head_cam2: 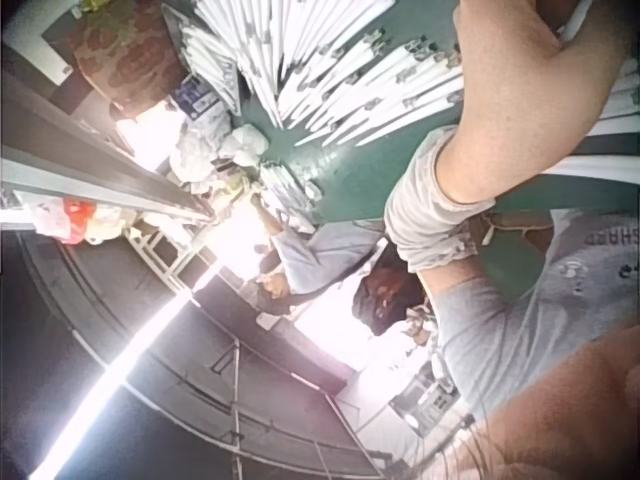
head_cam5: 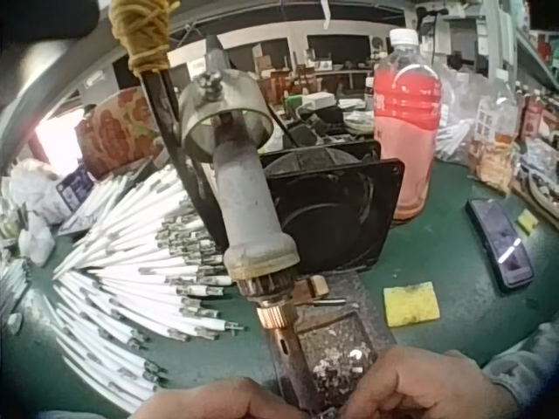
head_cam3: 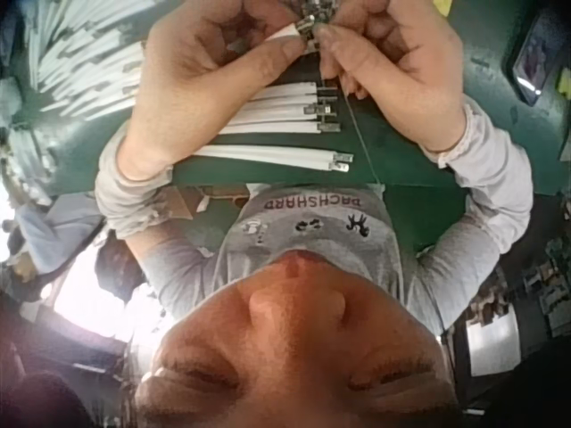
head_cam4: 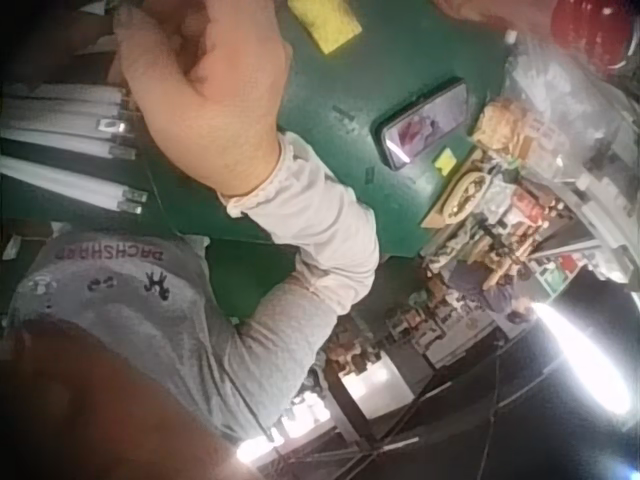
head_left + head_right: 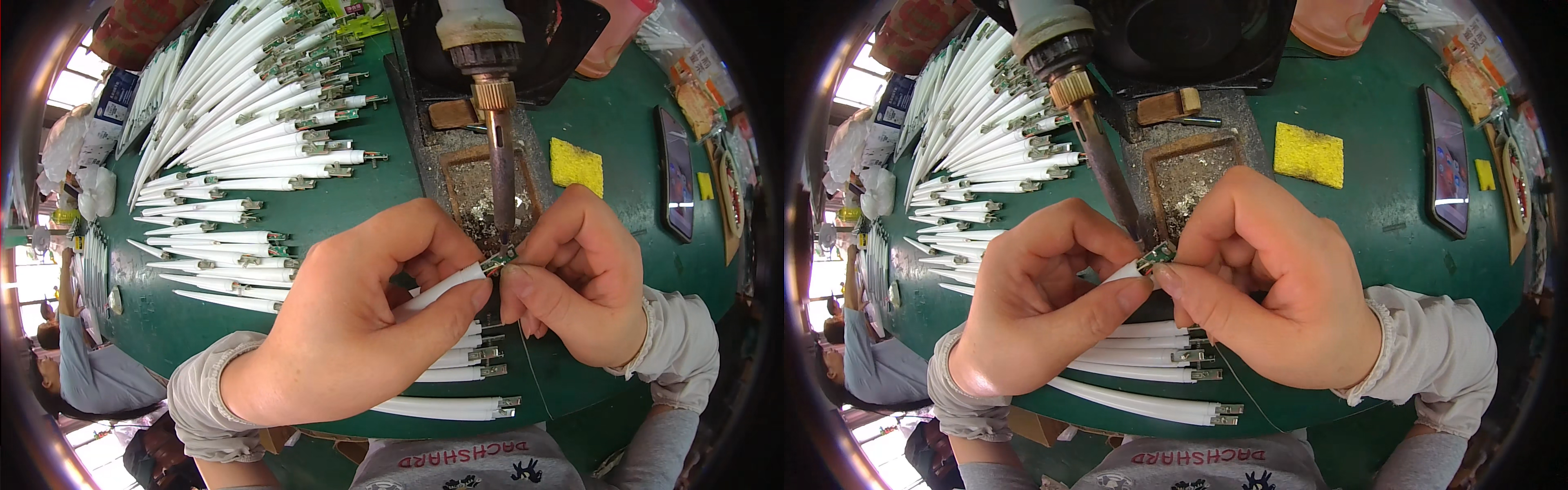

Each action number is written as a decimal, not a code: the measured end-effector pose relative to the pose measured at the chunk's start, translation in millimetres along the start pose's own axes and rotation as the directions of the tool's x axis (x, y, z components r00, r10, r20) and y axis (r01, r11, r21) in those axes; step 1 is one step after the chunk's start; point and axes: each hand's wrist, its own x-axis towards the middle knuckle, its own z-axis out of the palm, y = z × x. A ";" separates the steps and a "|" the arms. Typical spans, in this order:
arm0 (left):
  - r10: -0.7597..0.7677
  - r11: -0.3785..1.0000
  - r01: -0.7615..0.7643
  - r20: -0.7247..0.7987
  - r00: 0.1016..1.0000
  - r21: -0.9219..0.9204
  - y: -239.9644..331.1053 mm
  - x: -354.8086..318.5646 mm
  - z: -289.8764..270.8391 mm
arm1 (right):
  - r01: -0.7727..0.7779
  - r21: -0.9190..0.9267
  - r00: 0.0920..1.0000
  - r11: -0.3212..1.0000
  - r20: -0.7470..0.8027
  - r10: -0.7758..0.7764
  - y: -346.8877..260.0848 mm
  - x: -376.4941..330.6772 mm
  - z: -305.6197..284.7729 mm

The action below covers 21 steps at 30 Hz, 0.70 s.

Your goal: The person solders circuit boards on the ends of white tubes using a stationary soldering iron and solder wire by hand, wiping the soldering iron on a sponge and arranging the completed tubes on the work table.

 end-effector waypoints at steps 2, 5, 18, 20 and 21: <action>0.002 1.000 -0.002 -0.002 1.000 0.003 -1.0 0.6 0.2 | 0.013 -0.009 1.000 1.000 0.005 -0.013 -0.6 -0.7 -0.4; 0.054 0.997 -0.054 0.004 0.999 0.063 -0.6 1.3 -1.1 | -0.029 -0.065 1.000 0.997 0.011 0.029 -1.3 -2.1 -1.4; 0.003 0.981 -0.002 0.003 1.000 -0.195 -2.6 1.1 0.0 | -0.036 -0.029 0.999 0.999 0.018 0.037 -0.8 -1.1 -1.8; 0.025 0.981 -0.025 0.002 1.000 -0.193 -3.5 1.4 0.0 | -0.030 -0.021 0.999 0.999 0.018 0.031 -0.5 -0.7 -1.2; 0.044 0.982 -0.044 -0.009 0.999 -0.185 -3.7 1.3 0.1 | -0.030 -0.009 0.999 1.000 0.016 0.030 -0.5 -0.6 -0.9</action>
